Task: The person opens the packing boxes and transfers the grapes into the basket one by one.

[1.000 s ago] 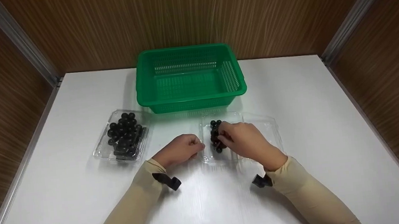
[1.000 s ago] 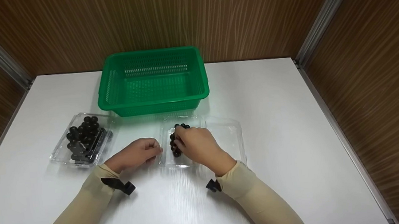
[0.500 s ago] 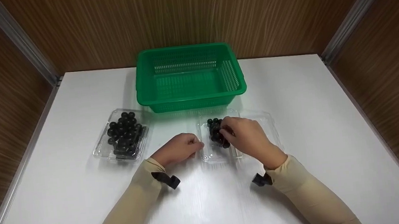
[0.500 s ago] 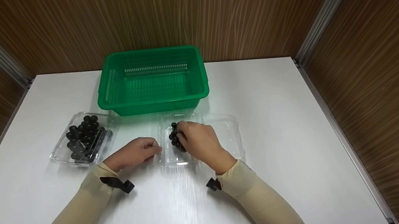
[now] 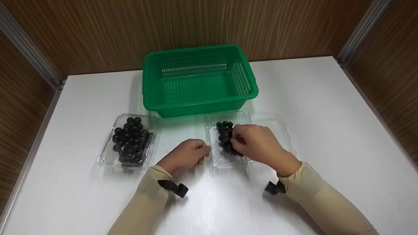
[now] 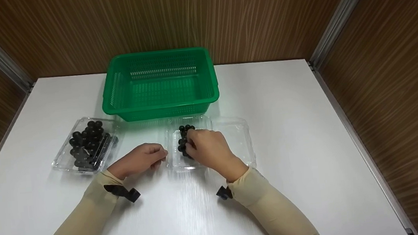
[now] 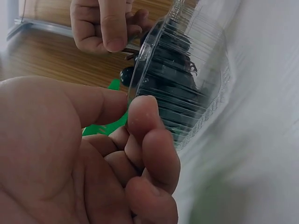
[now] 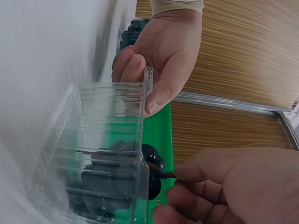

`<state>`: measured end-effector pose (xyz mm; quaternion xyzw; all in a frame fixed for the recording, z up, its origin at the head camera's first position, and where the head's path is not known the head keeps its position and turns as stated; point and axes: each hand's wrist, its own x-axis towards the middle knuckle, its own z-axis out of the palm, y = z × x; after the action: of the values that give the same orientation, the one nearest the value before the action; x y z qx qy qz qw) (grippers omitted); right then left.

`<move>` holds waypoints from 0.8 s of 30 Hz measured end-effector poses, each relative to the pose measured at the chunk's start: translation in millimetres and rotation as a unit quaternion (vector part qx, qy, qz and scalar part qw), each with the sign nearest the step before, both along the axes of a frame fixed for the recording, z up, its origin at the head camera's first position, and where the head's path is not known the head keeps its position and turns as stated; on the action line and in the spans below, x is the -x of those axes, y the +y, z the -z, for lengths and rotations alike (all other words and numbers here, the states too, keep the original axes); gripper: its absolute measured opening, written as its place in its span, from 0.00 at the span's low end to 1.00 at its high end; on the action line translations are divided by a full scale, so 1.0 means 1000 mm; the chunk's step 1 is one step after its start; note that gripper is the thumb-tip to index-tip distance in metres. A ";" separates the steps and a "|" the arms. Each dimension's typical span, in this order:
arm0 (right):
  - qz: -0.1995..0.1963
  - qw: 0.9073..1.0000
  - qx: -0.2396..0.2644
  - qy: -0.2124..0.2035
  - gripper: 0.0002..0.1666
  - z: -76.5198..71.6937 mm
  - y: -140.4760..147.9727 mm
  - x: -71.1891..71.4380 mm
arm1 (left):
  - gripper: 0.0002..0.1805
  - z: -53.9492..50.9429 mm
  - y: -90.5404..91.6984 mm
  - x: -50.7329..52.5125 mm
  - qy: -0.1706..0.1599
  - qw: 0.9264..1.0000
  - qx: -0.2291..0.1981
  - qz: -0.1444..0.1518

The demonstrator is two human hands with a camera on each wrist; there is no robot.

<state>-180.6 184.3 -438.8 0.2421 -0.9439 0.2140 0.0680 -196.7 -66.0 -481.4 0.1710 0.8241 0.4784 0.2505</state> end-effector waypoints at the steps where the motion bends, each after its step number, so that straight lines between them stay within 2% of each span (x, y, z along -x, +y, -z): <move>1: -0.001 1.000 -0.001 -0.002 0.07 0.001 0.000 0.000 | 0.19 0.000 0.000 0.000 0.002 1.000 0.001 0.001; 8: -0.003 1.000 -0.006 0.001 0.08 0.003 0.000 0.001 | 0.19 0.000 -0.002 -0.001 0.009 1.000 0.009 0.011; 15: -0.007 1.000 -0.010 -0.006 0.08 0.003 0.000 0.000 | 0.18 0.000 -0.002 0.001 -0.005 1.000 -0.005 0.011; 24: -0.020 1.000 -0.019 -0.013 0.08 0.006 0.000 0.000 | 0.15 0.002 0.000 0.002 0.011 1.000 -0.012 0.009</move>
<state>-181.0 184.1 -444.8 0.2596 -0.9436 0.2001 0.0468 -198.7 -66.2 -483.2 0.1863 0.8194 0.4844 0.2434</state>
